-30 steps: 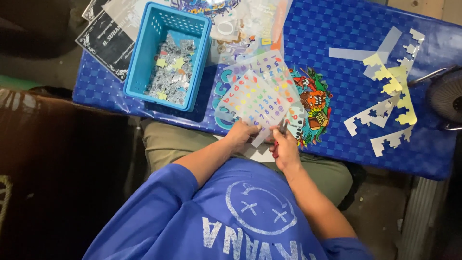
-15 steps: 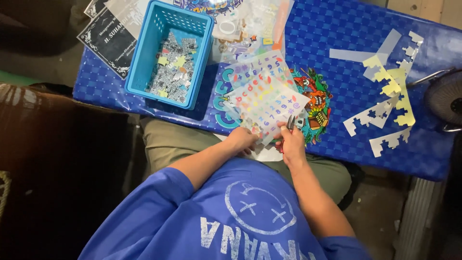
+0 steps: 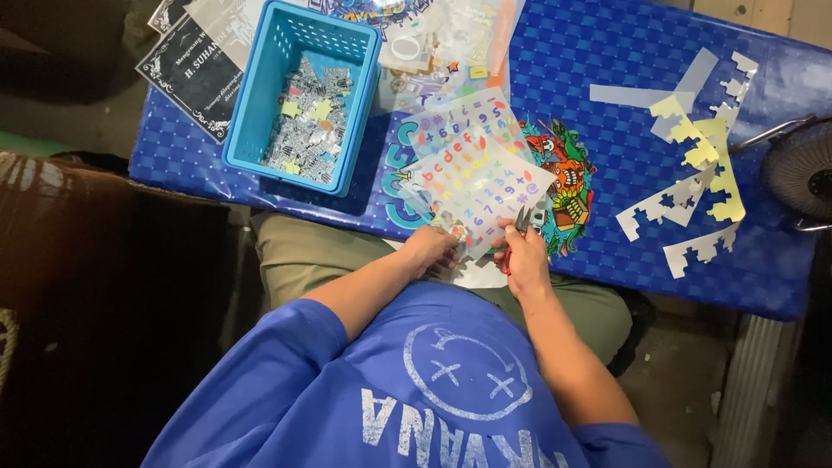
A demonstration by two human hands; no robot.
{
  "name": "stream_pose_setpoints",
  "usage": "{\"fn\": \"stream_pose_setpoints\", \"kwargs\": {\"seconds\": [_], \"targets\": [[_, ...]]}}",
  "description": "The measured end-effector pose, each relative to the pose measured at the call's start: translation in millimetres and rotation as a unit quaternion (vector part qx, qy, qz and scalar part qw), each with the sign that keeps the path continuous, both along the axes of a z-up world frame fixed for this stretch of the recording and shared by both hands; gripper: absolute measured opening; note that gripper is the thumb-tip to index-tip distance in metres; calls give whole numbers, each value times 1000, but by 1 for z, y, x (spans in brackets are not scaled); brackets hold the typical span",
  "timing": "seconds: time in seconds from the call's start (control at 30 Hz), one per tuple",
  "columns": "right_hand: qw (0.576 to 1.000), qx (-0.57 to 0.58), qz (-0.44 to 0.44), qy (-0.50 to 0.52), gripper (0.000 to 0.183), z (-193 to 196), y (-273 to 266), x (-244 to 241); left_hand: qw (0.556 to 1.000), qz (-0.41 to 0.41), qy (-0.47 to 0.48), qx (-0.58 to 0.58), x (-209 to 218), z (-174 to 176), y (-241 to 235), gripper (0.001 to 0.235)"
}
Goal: Cutting individual numeric and alphabetic stickers from a sheet using scissors
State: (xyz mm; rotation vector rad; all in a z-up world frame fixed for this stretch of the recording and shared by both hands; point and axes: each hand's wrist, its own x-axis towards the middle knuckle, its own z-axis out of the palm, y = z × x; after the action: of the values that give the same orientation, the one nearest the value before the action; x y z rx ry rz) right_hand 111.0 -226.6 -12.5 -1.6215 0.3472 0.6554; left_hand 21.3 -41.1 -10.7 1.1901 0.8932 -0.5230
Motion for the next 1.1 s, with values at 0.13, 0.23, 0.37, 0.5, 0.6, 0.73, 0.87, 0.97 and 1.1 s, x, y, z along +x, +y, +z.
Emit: {"fn": "stream_pose_setpoints", "kwargs": {"seconds": [0.13,0.23,0.37,0.5,0.6,0.73,0.87,0.97,1.1], "targets": [[1000,-13,6,7,18,3,-1,2,978,-85,-31,190,3,-30,12,24],[1000,-10,10,8,18,3,-4,2,973,-32,-26,228,6,-29,21,24],[1000,-5,8,5,19,4,-3,1,957,1,22,289,9,23,33,28],[1000,16,2,14,20,7,-5,-1,957,-14,36,288,7,35,38,34],[998,62,-3,16,19,-2,-2,1,965,-97,15,243,5,19,15,34],[995,95,-12,27,22,16,5,-3,979,-125,-23,159,3,24,2,51],[994,102,17,35,23,26,7,-4,992,53,-72,-89,4,6,3,34],[993,104,33,34,22,28,9,-5,989,66,-64,-112,10,-18,1,33],[995,85,43,6,18,28,8,-5,976,107,-30,-185,22,-7,1,36]]}}
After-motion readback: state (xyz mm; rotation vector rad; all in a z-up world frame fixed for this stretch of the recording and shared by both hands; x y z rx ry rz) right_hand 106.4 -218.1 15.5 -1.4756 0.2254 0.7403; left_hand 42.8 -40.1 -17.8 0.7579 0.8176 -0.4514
